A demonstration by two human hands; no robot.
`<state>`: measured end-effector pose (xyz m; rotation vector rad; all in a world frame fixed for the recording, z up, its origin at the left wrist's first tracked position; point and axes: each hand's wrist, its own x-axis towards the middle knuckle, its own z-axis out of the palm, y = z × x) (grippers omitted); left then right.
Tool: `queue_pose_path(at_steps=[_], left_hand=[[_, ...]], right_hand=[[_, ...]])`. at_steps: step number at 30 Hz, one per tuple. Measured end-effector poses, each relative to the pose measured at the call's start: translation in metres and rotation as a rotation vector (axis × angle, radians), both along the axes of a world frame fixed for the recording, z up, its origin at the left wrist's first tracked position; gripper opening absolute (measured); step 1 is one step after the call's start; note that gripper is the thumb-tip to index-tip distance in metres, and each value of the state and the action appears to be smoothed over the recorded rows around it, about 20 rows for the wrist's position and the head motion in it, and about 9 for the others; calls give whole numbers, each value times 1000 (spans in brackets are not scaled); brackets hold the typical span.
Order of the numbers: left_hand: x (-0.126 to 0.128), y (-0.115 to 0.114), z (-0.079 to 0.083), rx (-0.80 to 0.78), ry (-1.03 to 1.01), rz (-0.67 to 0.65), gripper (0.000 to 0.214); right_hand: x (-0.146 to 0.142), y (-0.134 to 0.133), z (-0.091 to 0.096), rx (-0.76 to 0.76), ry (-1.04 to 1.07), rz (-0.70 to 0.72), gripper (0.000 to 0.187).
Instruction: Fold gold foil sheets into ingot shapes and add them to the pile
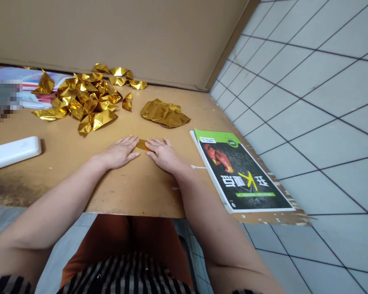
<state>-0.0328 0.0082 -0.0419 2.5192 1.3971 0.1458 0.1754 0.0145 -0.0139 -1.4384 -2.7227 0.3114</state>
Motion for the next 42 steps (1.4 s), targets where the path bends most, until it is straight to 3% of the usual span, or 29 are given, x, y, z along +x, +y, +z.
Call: queue_pose_path(at_steps=[9, 19, 23, 27, 32, 38, 42], left_hand=[[4, -2, 9, -47, 12, 34, 69], [-7, 6, 2, 42, 22, 92, 69], [1, 3, 6, 66, -19, 23, 68], [8, 2, 7, -6, -12, -28, 67], [8, 6, 4, -14, -21, -32, 67], [9, 6, 5, -34, -22, -22, 66], [9, 4, 8, -57, -7, -3, 68]], right_hand=[[-5, -1, 2, 51, 53, -35, 37], [-1, 1, 1, 79, 83, -26, 35], [-1, 2, 2, 76, 84, -4, 36], [-2, 0, 4, 59, 54, -15, 38], [-12, -6, 4, 71, 69, 10, 47], [-27, -13, 1, -89, 24, 21, 72], [-23, -11, -4, -99, 11, 18, 78]])
